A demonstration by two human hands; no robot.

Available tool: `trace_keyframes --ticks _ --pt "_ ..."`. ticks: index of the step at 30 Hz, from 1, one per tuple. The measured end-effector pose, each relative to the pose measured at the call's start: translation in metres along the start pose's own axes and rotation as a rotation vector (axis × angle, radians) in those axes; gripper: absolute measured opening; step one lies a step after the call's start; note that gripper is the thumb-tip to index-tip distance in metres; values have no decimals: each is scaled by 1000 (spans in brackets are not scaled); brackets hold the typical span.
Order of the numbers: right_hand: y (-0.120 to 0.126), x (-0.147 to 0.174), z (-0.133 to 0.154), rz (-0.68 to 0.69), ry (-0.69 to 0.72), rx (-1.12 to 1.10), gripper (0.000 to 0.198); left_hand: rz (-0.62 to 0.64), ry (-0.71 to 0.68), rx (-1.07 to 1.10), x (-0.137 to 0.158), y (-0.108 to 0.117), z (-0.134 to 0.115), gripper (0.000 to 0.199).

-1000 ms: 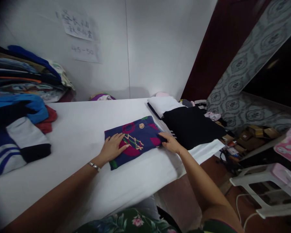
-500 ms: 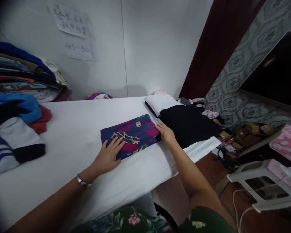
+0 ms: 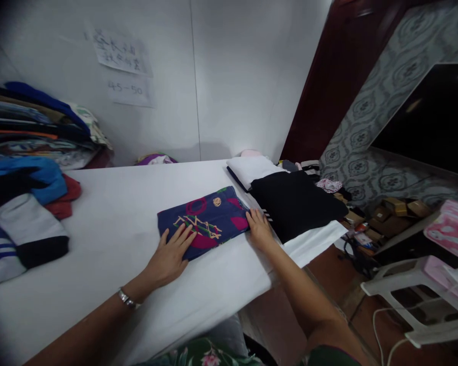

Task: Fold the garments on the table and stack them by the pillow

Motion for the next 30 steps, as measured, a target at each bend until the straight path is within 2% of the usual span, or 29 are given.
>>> trace_keyframes --ticks 2,6,11,16,20,24,28,30 --pt "6 2 20 -19 28 15 78 -22 -3 -15 1 -1 0 70" --pt "8 -6 53 -26 211 -15 82 -33 4 -26 1 -2 1 70" --pt "-8 -24 48 65 206 -53 79 -10 26 -43 -1 -5 -1 75" --pt "-11 -18 46 52 200 -38 78 21 60 -33 0 -3 -1 80" --pt "2 -7 57 13 109 -42 78 36 54 47 0 6 1 71" --pt "22 0 92 55 184 -172 86 -29 15 104 -11 18 3 71" --pt "42 -15 118 -19 269 -238 71 -94 138 58 -26 18 14 68" --pt "37 -30 116 -10 232 -205 64 -101 204 47 -30 14 18 66"
Point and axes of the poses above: each hand's wrist, its own x-axis away from the middle knuckle, its own y-axis out of the back of the hand, z = x × y, the point moved 6 cm from there along -x, towards the middle knuckle, and after that the axes turned 7 degrees about x, right-handed, at the moved point
